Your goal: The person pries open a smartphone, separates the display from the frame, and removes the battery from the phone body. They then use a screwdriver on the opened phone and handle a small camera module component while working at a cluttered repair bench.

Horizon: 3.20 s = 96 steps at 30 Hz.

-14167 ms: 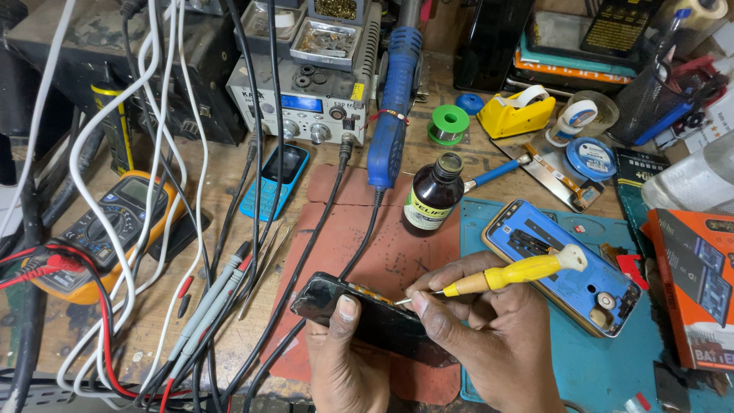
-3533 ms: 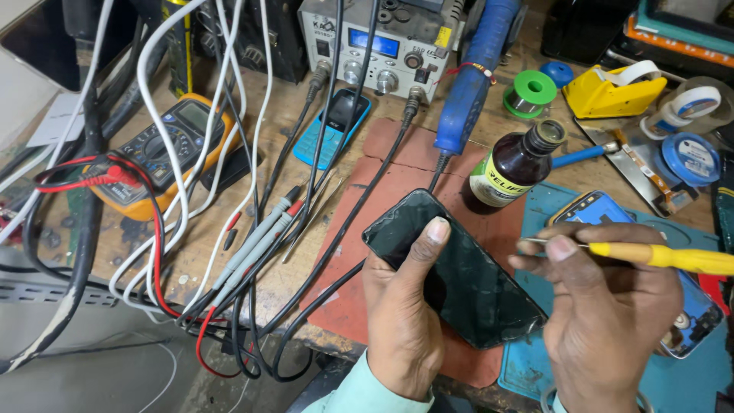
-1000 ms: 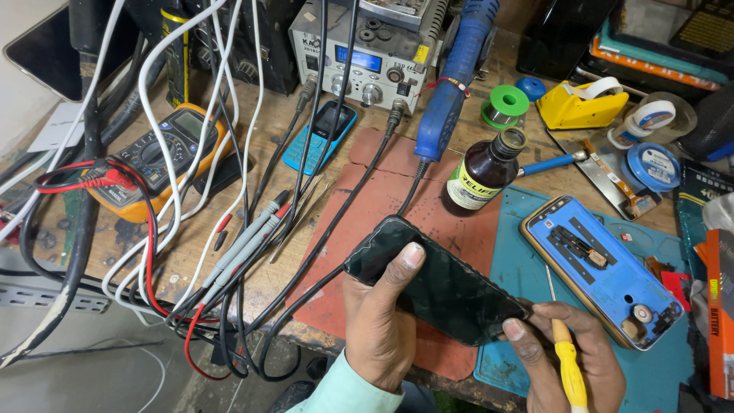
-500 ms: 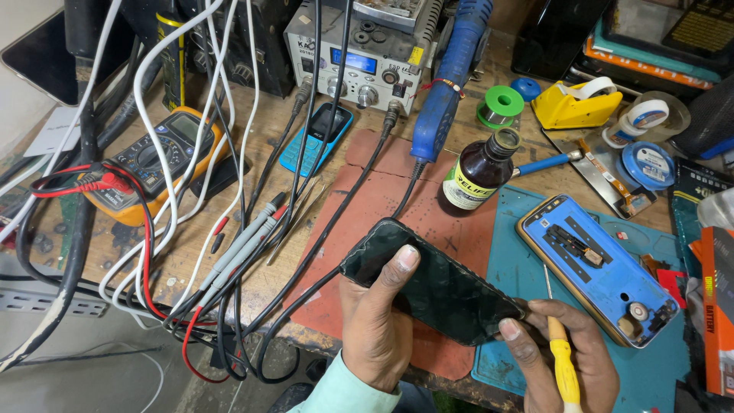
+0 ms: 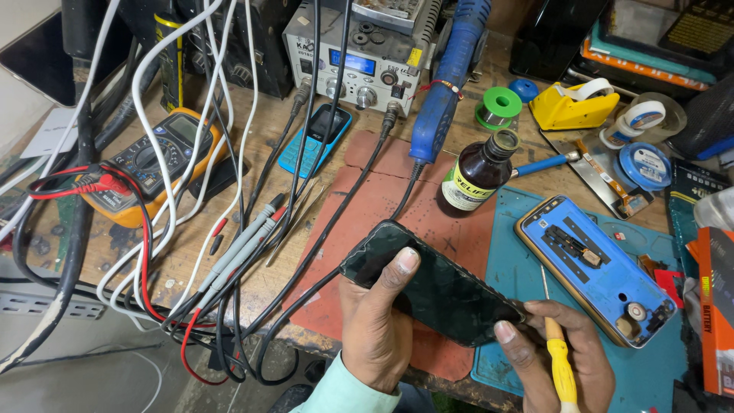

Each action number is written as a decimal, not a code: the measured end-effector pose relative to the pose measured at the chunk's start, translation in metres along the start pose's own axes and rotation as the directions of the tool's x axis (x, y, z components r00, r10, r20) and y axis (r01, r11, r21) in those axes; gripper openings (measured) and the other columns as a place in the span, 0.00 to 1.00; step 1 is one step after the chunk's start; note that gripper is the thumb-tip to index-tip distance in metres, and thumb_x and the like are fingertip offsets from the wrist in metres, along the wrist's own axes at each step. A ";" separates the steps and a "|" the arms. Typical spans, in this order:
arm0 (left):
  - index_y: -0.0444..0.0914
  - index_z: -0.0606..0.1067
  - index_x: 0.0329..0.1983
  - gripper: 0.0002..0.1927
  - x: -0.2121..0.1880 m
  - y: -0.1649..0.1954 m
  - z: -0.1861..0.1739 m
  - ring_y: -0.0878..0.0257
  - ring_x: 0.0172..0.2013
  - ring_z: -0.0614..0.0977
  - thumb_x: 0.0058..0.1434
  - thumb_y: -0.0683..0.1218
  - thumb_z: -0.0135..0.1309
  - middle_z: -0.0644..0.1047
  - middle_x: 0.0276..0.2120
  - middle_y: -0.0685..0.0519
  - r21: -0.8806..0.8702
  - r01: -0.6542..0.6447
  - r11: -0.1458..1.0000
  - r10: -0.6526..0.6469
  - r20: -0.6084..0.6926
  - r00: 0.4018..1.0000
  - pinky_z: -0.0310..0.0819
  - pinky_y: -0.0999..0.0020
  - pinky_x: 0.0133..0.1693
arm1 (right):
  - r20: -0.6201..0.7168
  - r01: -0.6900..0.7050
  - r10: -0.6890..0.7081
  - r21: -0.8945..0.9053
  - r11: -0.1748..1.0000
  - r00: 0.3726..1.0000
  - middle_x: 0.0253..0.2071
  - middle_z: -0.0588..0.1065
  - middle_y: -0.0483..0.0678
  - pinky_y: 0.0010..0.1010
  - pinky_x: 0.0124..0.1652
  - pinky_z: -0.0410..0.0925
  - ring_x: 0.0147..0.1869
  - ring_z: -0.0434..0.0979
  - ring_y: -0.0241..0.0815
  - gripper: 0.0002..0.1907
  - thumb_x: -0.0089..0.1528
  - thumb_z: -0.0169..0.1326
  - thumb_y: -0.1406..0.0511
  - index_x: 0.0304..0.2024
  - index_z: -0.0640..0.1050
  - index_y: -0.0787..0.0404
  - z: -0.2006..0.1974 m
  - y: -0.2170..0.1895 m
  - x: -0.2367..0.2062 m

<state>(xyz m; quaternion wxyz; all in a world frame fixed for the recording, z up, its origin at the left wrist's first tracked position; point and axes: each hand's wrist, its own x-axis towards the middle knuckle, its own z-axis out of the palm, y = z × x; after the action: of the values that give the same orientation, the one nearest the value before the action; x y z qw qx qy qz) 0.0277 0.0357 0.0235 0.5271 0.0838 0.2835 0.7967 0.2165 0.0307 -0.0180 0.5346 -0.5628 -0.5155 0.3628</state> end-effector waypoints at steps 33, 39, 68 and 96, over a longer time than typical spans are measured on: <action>0.43 0.79 0.40 0.18 0.015 0.103 -0.025 0.48 0.61 0.76 0.44 0.45 0.66 0.79 0.54 0.52 0.546 -0.837 -0.049 -0.088 0.832 0.548 0.66 0.52 0.59 | 0.387 0.764 -0.660 -0.358 0.536 0.644 0.46 0.81 0.47 0.37 0.57 0.68 0.53 0.83 0.43 0.22 0.55 0.66 0.71 0.44 0.67 0.57 -0.001 -0.031 0.012; 0.43 0.79 0.39 0.16 0.004 0.090 -0.020 0.48 0.62 0.74 0.46 0.46 0.65 0.77 0.55 0.51 0.522 -0.798 -0.300 -0.086 0.819 0.568 0.63 0.49 0.61 | 0.441 0.697 -0.559 -0.584 0.416 0.703 0.45 0.83 0.42 0.35 0.59 0.67 0.54 0.83 0.37 0.15 0.54 0.64 0.67 0.33 0.71 0.45 -0.003 -0.011 -0.002; 0.45 0.79 0.37 0.17 -0.001 0.078 -0.037 0.51 0.62 0.73 0.53 0.59 0.66 0.80 0.50 0.59 0.507 -0.785 -0.356 -0.031 0.833 0.552 0.57 0.41 0.63 | 0.507 0.697 -0.479 -0.499 0.515 0.716 0.46 0.83 0.41 0.38 0.56 0.66 0.55 0.83 0.37 0.17 0.50 0.66 0.65 0.38 0.73 0.50 -0.006 -0.016 -0.006; 0.42 0.78 0.38 0.12 0.057 0.074 -0.015 0.55 0.40 0.81 0.54 0.48 0.68 0.80 0.32 0.54 0.689 -0.724 0.013 -0.073 0.723 0.687 0.67 0.60 0.47 | 0.298 0.333 -0.213 -0.447 0.830 0.931 0.42 0.84 0.49 0.30 0.43 0.73 0.43 0.83 0.37 0.14 0.59 0.64 0.65 0.39 0.71 0.63 0.021 -0.073 0.045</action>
<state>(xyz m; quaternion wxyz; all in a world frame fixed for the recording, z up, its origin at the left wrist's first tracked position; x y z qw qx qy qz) -0.0620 0.0598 0.0413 0.1688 0.7133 0.5229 0.4350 0.1921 0.0718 0.0559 0.3561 -0.5526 -0.7256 0.2033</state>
